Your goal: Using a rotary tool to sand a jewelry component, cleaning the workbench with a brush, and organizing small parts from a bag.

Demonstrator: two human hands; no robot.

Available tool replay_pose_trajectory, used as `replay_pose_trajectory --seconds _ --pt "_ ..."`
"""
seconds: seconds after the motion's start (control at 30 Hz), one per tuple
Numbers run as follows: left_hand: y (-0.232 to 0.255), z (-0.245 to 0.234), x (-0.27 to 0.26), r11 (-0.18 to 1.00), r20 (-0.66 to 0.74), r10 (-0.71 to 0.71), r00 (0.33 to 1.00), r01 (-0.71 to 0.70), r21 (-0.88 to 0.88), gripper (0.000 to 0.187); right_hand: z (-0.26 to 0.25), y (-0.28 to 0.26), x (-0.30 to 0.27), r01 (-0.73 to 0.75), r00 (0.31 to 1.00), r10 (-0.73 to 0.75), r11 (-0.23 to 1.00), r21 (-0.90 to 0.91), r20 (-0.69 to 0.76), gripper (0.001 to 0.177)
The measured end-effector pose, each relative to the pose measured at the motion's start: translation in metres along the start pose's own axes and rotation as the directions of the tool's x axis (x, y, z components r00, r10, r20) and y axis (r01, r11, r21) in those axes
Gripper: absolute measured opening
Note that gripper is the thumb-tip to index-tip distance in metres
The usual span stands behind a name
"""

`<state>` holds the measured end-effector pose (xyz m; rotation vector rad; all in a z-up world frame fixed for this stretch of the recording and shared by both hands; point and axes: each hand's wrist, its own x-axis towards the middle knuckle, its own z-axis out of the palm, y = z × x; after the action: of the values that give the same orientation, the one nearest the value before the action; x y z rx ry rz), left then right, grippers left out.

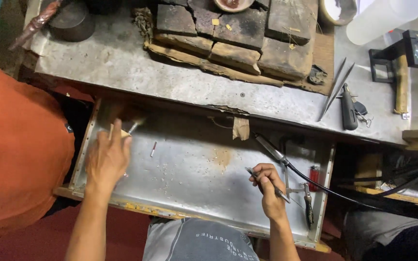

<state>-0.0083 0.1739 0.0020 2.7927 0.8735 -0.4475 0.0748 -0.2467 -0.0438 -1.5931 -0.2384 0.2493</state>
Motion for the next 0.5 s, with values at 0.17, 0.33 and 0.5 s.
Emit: replay_pose_trajectory --seconds 0.17,0.33,0.5 --pt "-0.02 0.051 0.012 0.998 -0.284 0.063 0.957 -0.057 0.026 0.056 0.013 -0.006 0.009 -0.05 0.998 0.049 0.998 -0.047 -0.028 0.017" --pt "0.045 0.045 -0.016 0.918 -0.578 0.219 0.786 -0.367 -0.151 0.018 0.039 -0.016 0.012 0.009 1.0 -0.008 0.998 -0.069 0.023 0.018" --pt "0.123 0.024 -0.055 0.345 0.003 0.715 0.699 -0.349 -0.871 0.049 0.073 -0.058 0.014 0.037 0.935 -0.05 0.998 0.045 0.35 0.016"
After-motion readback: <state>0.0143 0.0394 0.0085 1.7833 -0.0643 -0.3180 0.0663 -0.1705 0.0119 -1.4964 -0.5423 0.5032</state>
